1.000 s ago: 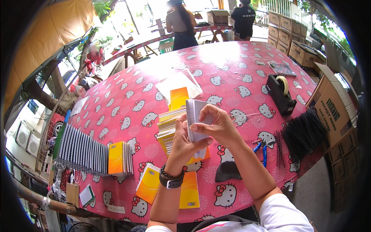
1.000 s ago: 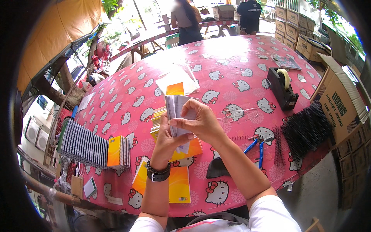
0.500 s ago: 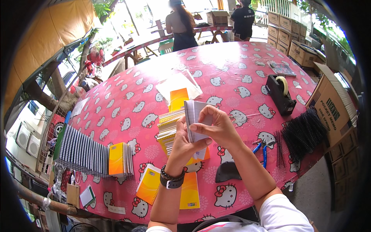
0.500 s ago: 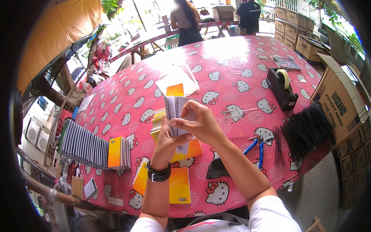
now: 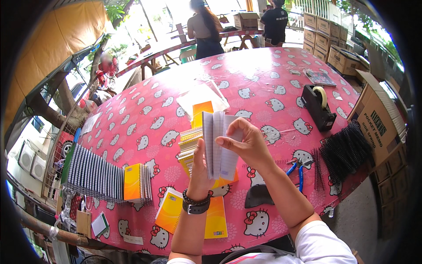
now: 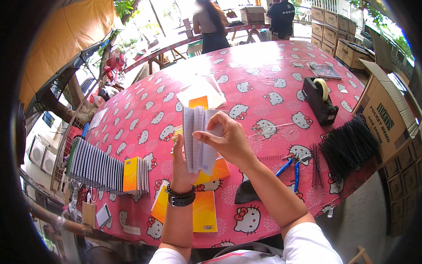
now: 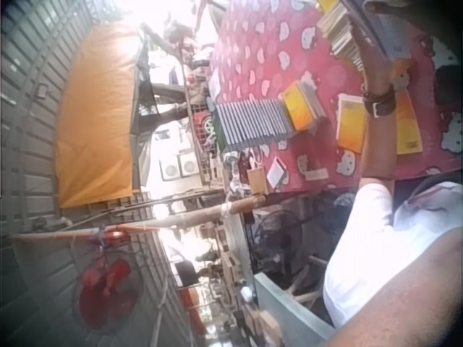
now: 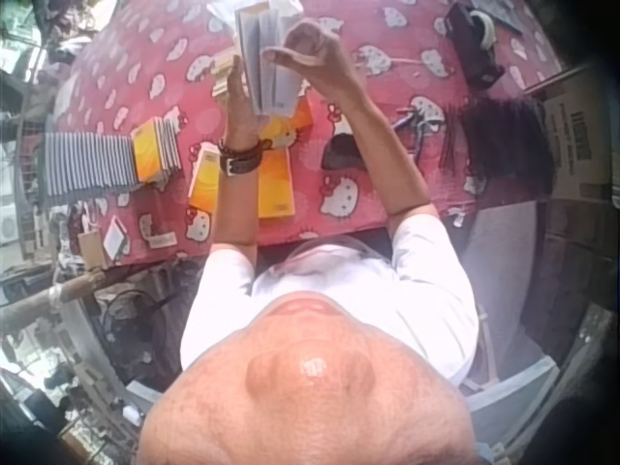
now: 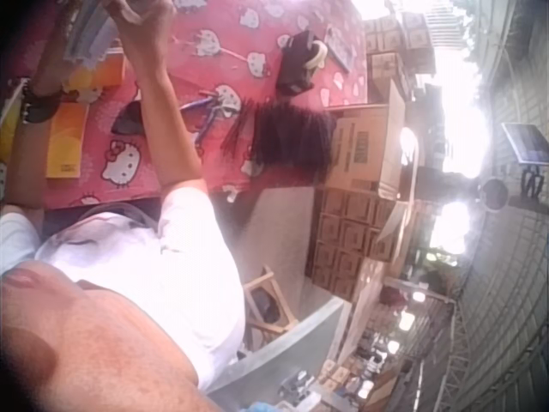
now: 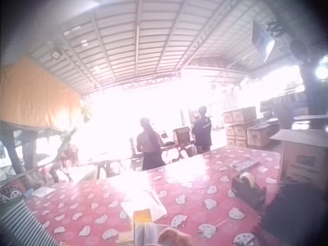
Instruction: The person aligns paper sheets, places a plastic cover on them, and inserts a metal spiral binding through the pre-punched holes of the notebooks.
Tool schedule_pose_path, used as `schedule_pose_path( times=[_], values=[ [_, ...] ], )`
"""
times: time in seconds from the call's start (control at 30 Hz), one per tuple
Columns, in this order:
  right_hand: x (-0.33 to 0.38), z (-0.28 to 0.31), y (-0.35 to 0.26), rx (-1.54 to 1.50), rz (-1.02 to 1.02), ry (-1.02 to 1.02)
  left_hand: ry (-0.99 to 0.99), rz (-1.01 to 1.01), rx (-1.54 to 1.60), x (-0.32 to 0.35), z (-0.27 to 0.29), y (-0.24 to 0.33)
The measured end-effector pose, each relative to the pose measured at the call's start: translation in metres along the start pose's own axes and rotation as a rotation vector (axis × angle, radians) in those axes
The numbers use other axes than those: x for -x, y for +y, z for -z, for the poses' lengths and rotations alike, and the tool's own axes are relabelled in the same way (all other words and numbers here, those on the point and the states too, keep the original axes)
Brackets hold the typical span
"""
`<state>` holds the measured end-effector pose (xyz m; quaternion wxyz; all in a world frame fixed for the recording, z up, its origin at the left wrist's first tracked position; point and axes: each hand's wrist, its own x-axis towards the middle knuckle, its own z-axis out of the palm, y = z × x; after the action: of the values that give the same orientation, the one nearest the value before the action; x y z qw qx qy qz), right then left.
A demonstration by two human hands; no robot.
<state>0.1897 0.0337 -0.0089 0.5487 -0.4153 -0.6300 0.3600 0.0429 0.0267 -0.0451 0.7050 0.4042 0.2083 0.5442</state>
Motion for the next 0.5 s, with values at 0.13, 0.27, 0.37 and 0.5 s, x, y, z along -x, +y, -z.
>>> schedule_pose_path(
  times=[0.13, 0.27, 0.37, 0.5],
  values=[
    [0.004, -0.011, -0.005, -0.225, 0.079, 0.135, 0.013, -0.053, -0.095, 0.001, -0.002, 0.003],
    [0.001, -0.001, 0.006, -0.266, 0.085, -0.044, -0.017, -0.099, -0.128, -0.002, -0.009, 0.009],
    [0.0, 0.004, 0.004, -0.364, -0.038, -0.153, -0.069, -0.128, -0.233, -0.001, -0.008, 0.012],
    [-0.002, 0.003, 0.006, -0.368, 0.06, -0.13, -0.076, -0.127, -0.277, 0.002, -0.011, 0.015]
  ],
)
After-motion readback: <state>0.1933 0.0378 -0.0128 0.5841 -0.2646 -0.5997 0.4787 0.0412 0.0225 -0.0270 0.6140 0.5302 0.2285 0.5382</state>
